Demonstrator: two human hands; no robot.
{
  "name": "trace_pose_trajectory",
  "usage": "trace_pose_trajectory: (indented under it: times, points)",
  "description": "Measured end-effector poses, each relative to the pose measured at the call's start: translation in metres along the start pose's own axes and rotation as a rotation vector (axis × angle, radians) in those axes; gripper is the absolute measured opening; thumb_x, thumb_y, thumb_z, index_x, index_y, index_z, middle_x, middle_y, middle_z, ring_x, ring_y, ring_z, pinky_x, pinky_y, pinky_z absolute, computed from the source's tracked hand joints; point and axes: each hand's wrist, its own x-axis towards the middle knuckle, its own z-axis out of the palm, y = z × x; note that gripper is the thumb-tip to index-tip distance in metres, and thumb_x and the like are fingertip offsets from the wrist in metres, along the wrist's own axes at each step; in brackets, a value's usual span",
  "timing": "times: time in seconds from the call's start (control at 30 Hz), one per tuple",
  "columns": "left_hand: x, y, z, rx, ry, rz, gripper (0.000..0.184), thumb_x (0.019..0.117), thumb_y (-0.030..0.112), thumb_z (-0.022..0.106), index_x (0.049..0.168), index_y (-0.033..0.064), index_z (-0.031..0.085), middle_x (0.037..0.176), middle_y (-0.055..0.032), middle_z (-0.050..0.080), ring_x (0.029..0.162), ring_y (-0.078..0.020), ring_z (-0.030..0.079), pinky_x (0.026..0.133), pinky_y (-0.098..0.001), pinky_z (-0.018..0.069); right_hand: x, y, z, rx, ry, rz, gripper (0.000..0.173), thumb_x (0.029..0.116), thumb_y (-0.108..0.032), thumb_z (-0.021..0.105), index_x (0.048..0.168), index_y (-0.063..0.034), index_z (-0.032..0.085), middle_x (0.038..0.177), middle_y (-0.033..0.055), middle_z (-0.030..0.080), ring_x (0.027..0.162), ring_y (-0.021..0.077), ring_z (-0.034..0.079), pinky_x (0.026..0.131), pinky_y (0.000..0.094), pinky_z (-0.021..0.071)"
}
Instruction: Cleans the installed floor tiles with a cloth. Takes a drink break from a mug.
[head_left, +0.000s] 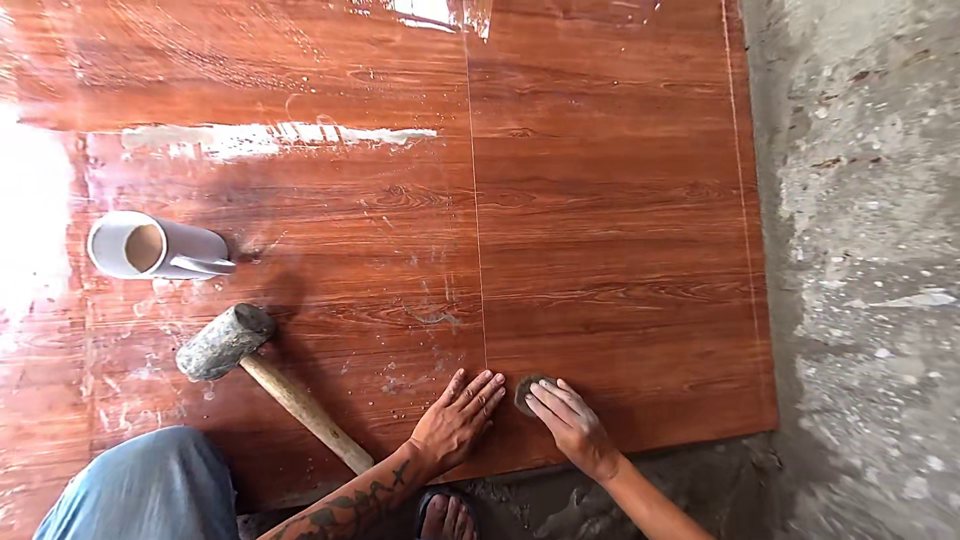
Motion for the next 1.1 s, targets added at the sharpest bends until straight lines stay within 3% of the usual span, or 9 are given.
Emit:
trace_pose_trajectory:
  times: [0.23,0.4,0.53,0.7,0.77,0.83,0.97,1.03,1.1]
  points:
    - [0.001,0.003,-0.003,0.051,0.015,-0.011,0.052,0.1113,0.035,0.031,0.159,0.0159,0.039,0.168,0.0032,0.032,0.155,-0.0172,0.028,0.123,-0.0570,0.0244,0.223,0.083,0.004,-0.106,0.128,-0.015,0.032,0.0994,0.000,0.054,0.119,-0.0094,0.077,0.124,0.0097,0.074,0.121,0.0269,0.068,0.110,0.0527,0.0490]
    - [0.001,0.004,-0.005,0.091,0.015,-0.019,0.052,0.1108,0.035,0.033,0.157,0.0136,0.041,0.167,0.0008,0.035,0.154,-0.0184,0.031,0.123,-0.0555,0.0263,0.327,0.200,-0.064,-0.214,0.165,0.642,0.032,0.0994,-0.002,0.050,0.122,-0.0038,0.073,0.128,0.0194,0.067,0.122,0.0358,0.064,0.106,0.0524,0.0497]
    - [0.002,0.006,-0.008,0.108,0.009,-0.012,0.051,0.1105,0.032,0.035,0.157,0.0129,0.042,0.166,0.0000,0.036,0.153,-0.0190,0.034,0.122,-0.0559,0.0278,0.282,0.152,-0.043,-0.199,0.230,0.530,0.029,0.1017,-0.008,0.049,0.121,-0.0013,0.071,0.127,0.0200,0.067,0.122,0.0347,0.064,0.106,0.0506,0.0511]
    - [0.003,0.009,-0.006,0.129,0.027,-0.026,0.051,0.1099,0.032,0.035,0.156,0.0117,0.045,0.165,-0.0002,0.038,0.151,-0.0190,0.037,0.121,-0.0557,0.0303,0.100,0.027,0.016,0.022,0.141,0.097,0.030,0.1012,-0.003,0.054,0.118,-0.0122,0.077,0.130,0.0063,0.072,0.129,0.0226,0.064,0.115,0.0469,0.0479]
    - [0.004,0.008,-0.006,0.154,0.040,-0.022,0.051,0.1096,0.031,0.036,0.155,0.0116,0.045,0.164,-0.0004,0.039,0.151,-0.0190,0.038,0.120,-0.0561,0.0306,0.049,0.048,-0.009,-0.107,0.174,0.170,0.027,0.1027,-0.007,0.054,0.116,-0.0112,0.077,0.127,0.0067,0.073,0.125,0.0232,0.066,0.111,0.0469,0.0506]
    - [0.004,0.009,-0.008,0.169,0.027,-0.023,0.051,0.1098,0.031,0.034,0.156,0.0115,0.044,0.165,-0.0004,0.039,0.151,-0.0192,0.037,0.120,-0.0566,0.0298,0.025,0.097,-0.048,-0.276,0.272,0.484,0.028,0.1018,-0.006,0.052,0.114,-0.0002,0.076,0.121,0.0163,0.074,0.117,0.0318,0.070,0.104,0.0493,0.0546]
    - [0.007,0.009,-0.009,0.167,0.023,-0.023,0.050,0.1086,0.027,0.036,0.155,0.0109,0.045,0.164,-0.0009,0.040,0.151,-0.0205,0.038,0.120,-0.0572,0.0294,0.065,0.150,-0.077,-0.252,0.538,1.165,0.028,0.1001,-0.002,0.053,0.122,0.0055,0.070,0.129,0.0280,0.064,0.124,0.0433,0.060,0.110,0.0563,0.0441]
    - [0.006,0.009,-0.009,0.179,0.014,-0.021,0.050,0.1079,0.025,0.037,0.155,0.0110,0.046,0.164,-0.0008,0.040,0.151,-0.0209,0.038,0.121,-0.0577,0.0289,0.120,0.109,-0.044,-0.177,0.580,1.128,0.029,0.1002,-0.003,0.054,0.125,0.0036,0.068,0.132,0.0259,0.063,0.126,0.0408,0.059,0.110,0.0559,0.0450]
    - [0.007,0.009,-0.009,0.201,-0.007,-0.021,0.050,0.1068,0.023,0.038,0.155,0.0105,0.045,0.165,-0.0012,0.039,0.151,-0.0215,0.037,0.121,-0.0585,0.0280,0.169,0.052,0.001,-0.137,0.496,0.865,0.027,0.0977,-0.003,0.058,0.120,0.0009,0.072,0.129,0.0210,0.068,0.123,0.0345,0.064,0.106,0.0503,0.0515]
